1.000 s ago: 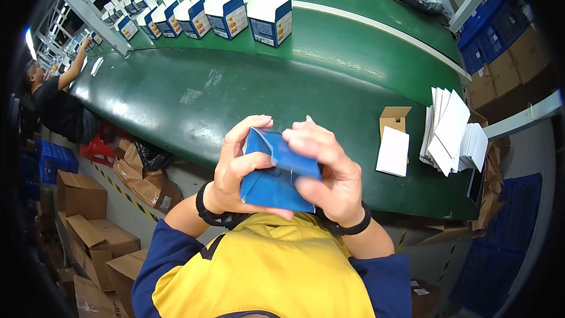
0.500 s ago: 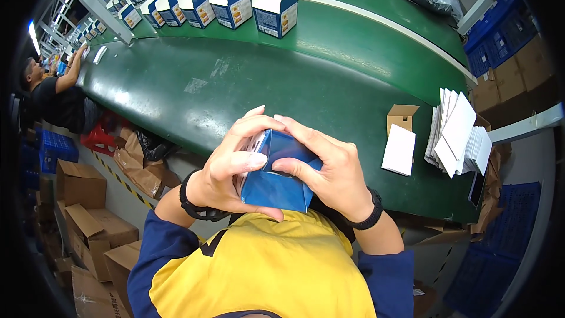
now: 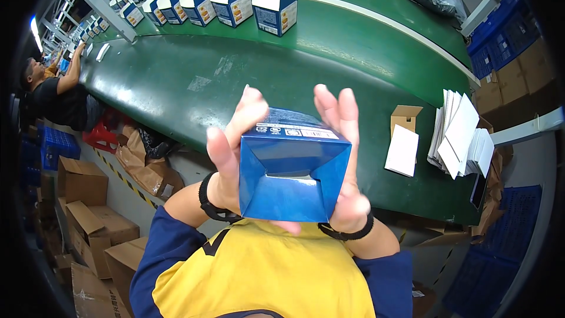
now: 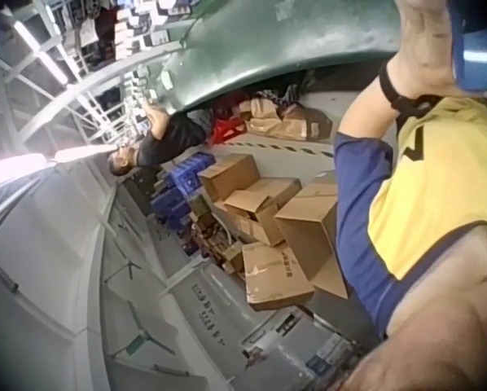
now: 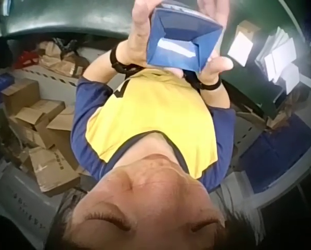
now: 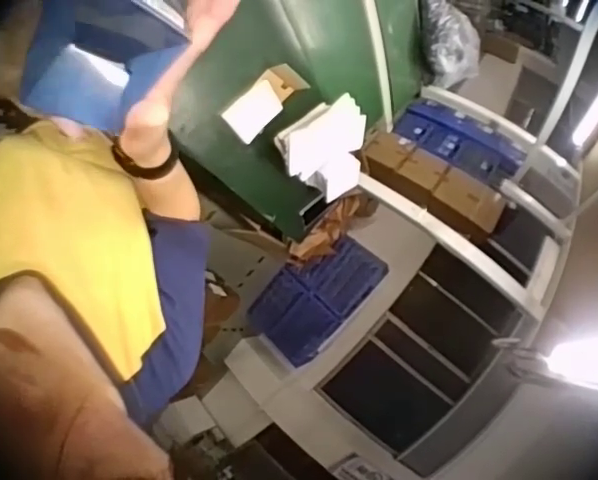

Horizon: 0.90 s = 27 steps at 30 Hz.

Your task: The person folds blue and white boxes, inserts white paper leaflets and brown cardboard pieces into them, and places the boxes on a conveyor belt. After clearing the workspace, they gather discarded box flats from the floor and stack them on the table.

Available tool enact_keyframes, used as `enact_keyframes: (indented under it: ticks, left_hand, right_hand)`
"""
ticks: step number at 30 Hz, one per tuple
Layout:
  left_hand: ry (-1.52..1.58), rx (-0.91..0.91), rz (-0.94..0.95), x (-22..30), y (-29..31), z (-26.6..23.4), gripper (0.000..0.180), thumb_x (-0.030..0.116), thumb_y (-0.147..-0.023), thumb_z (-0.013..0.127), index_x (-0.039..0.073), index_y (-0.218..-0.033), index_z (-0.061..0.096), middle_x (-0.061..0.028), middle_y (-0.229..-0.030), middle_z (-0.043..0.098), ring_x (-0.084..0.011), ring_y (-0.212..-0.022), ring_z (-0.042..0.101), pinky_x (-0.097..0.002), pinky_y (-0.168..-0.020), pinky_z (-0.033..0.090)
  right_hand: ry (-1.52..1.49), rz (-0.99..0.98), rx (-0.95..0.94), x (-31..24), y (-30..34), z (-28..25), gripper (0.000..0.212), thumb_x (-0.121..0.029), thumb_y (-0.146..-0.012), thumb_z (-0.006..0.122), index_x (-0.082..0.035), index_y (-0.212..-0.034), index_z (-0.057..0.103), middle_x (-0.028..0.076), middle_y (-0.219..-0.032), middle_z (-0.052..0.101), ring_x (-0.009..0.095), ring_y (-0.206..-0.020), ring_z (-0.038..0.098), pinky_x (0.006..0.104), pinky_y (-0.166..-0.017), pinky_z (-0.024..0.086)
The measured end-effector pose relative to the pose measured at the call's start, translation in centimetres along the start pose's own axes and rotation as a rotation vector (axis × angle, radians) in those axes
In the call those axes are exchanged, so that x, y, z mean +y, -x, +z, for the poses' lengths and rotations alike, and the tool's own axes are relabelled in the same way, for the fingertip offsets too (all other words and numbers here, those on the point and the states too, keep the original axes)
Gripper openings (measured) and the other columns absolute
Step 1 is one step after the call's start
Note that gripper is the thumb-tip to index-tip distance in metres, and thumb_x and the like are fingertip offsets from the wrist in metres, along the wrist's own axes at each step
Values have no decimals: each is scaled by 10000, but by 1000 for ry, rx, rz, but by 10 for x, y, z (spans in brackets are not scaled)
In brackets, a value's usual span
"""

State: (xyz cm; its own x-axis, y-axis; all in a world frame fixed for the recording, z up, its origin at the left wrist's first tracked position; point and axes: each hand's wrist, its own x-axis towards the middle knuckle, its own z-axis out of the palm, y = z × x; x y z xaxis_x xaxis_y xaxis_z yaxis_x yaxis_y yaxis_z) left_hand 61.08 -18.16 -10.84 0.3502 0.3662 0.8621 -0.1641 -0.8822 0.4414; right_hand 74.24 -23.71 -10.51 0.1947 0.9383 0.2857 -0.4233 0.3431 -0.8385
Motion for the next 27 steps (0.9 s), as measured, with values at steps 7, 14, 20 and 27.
enact_keyframes:
  ticks: [7, 14, 20, 27]
  left_hand:
    - [20, -180, -315, -2, 7, -4, 1241, 495, -612, 794, -19, -1420, 4, -365, -1423, 109, -499, -1329, 162, -615, -1033, 151]
    - [9, -172, -254, -15, 23, 2, 1260, 398, -625, 814, -57, -1407, -64, -370, -1427, 49, -494, -1348, 68, -496, -1093, 124]
    - [-102, -190, -281, -13, 14, 5, 1270, 321, -625, 822, -50, -1402, -111, -376, -1425, -10, -501, -1346, 42, -486, -1097, 128]
    - [298, -260, -439, 5, 13, 6, 1308, 331, -594, 833, -20, -1409, -129, -343, -1442, -57, -444, -1371, 38, -505, -1091, 121]
  right_hand:
    - [254, 171, 23, -20, -7, 4, 1240, -894, -606, 340, -58, -1451, -13, 187, -1487, 121, 300, -1380, 128, 423, -1106, 143]
    - [321, 25, -58, -12, -2, -10, 1207, -854, -655, 392, -56, -1449, -42, 191, -1491, 111, 298, -1382, 124, 414, -1100, 157]
    - [229, 152, -30, -14, -1, -6, 1213, -811, -650, 506, -81, -1454, -32, 197, -1480, 143, 288, -1374, 148, 406, -1094, 181]
    - [152, -106, -46, -15, -1, 0, 1272, -758, -586, 634, -108, -1452, -34, 188, -1461, 164, 287, -1354, 193, 418, -1093, 197]
